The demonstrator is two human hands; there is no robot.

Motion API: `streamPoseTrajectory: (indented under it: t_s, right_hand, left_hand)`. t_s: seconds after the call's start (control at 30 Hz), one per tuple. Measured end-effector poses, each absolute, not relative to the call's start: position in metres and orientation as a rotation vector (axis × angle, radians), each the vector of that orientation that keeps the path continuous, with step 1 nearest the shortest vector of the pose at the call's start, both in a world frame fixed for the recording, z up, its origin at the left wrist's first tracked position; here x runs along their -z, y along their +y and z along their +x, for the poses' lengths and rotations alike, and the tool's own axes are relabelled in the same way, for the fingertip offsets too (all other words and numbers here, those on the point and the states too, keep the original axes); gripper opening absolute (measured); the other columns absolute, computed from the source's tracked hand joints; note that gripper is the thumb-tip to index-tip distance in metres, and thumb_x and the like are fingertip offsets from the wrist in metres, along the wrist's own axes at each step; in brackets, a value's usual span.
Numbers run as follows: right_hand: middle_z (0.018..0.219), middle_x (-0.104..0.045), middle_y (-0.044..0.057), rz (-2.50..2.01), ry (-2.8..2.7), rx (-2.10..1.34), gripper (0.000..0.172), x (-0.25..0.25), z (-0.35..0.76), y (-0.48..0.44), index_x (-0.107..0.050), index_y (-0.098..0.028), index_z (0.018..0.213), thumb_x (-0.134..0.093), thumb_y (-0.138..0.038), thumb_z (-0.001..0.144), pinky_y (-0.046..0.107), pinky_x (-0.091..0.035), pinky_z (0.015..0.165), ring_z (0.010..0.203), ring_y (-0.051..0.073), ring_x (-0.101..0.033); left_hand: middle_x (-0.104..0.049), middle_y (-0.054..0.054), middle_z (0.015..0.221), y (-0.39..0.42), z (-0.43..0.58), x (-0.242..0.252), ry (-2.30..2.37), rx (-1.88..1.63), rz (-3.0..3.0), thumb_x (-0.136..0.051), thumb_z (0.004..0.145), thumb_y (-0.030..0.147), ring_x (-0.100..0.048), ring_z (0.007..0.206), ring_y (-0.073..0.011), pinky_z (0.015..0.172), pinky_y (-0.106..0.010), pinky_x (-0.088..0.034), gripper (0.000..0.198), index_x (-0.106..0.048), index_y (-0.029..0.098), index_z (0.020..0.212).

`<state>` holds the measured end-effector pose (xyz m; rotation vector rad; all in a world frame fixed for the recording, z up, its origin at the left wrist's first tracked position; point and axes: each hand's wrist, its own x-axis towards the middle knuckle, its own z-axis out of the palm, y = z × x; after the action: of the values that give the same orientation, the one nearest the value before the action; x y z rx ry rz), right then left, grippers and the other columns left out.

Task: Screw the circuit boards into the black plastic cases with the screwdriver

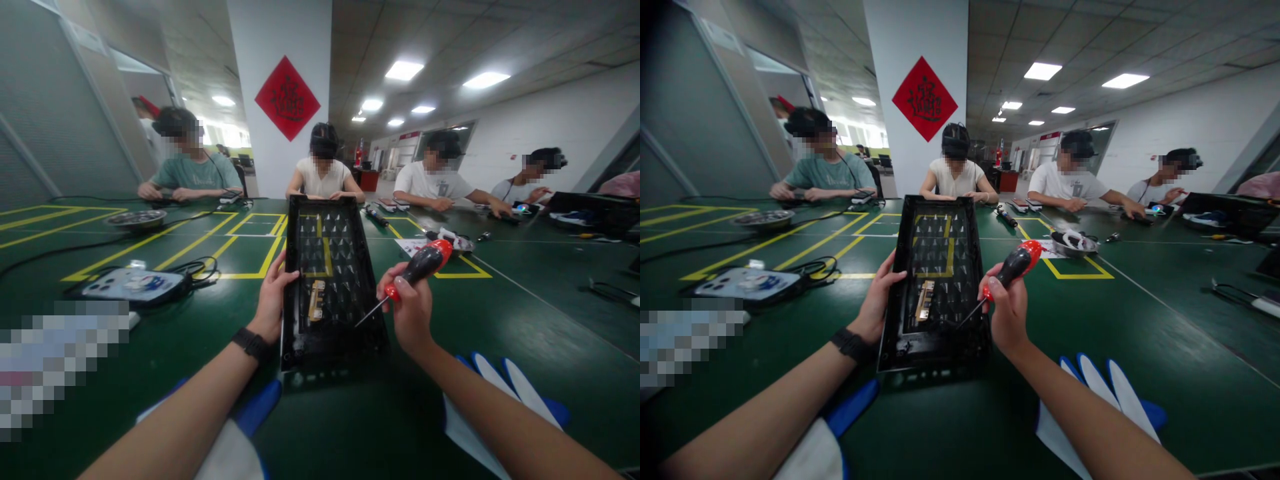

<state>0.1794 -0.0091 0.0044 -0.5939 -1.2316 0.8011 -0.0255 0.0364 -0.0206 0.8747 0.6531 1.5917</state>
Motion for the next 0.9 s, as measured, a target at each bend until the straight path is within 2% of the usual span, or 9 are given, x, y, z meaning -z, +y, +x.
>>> streamPoseTrajectory:
  t_s: [0.27, 0.53, 0.73, 0.9]
  right_hand:
    - [0.061, -0.050, -0.004, -0.650, -1.294, -0.685, 0.009, -0.0046, 0.1774, -0.0146, -0.047, -0.021, 0.090, -0.047, -0.026, 0.083, 0.022, -0.036, 0.045, 0.053, 0.009, -0.047]
    - [0.067, -0.055, -0.003, -0.638, -1.480, -0.835, 0.012, -0.0039, 0.1760, -0.0131, -0.047, -0.021, 0.093, -0.049, -0.026, 0.083, 0.025, -0.041, 0.051, 0.054, 0.010, -0.049]
    - [0.064, -0.052, -0.004, -0.707, -1.474, -0.624, 0.011, -0.0004, 0.1778, -0.0144, -0.049, -0.021, 0.091, -0.050, -0.026, 0.081, 0.026, -0.040, 0.055, 0.055, 0.010, -0.049]
    - [0.063, -0.051, -0.004, -0.676, -1.481, -0.641, 0.011, -0.0012, 0.1779, -0.0149, -0.049, -0.022, 0.092, -0.049, -0.026, 0.082, 0.026, -0.040, 0.053, 0.053, 0.010, -0.047]
  left_hand:
    - [-0.058, -0.003, 0.119, 0.0345, -0.0251, 0.0176, 0.649, -1.589, 0.864, -0.058, 0.069, 0.011, -0.064, 0.087, -0.0183, 0.078, -0.034, -0.054, 0.067, -0.040, 0.031, 0.130]
    - [-0.057, -0.003, 0.120, 0.0349, -0.0250, 0.0177, 0.673, -1.588, 0.882, -0.058, 0.069, 0.011, -0.063, 0.087, -0.0177, 0.076, -0.031, -0.054, 0.065, -0.042, 0.030, 0.129]
    - [-0.058, -0.003, 0.119, 0.0349, -0.0253, 0.0178, 0.641, -1.587, 0.870, -0.058, 0.069, 0.010, -0.062, 0.090, -0.0180, 0.078, -0.033, -0.054, 0.065, -0.042, 0.030, 0.129]
    - [-0.058, -0.002, 0.118, 0.0342, -0.0247, 0.0157, 0.649, -1.584, 0.849, -0.058, 0.069, 0.009, -0.063, 0.089, -0.0182, 0.078, -0.033, -0.054, 0.065, -0.042, 0.031, 0.128]
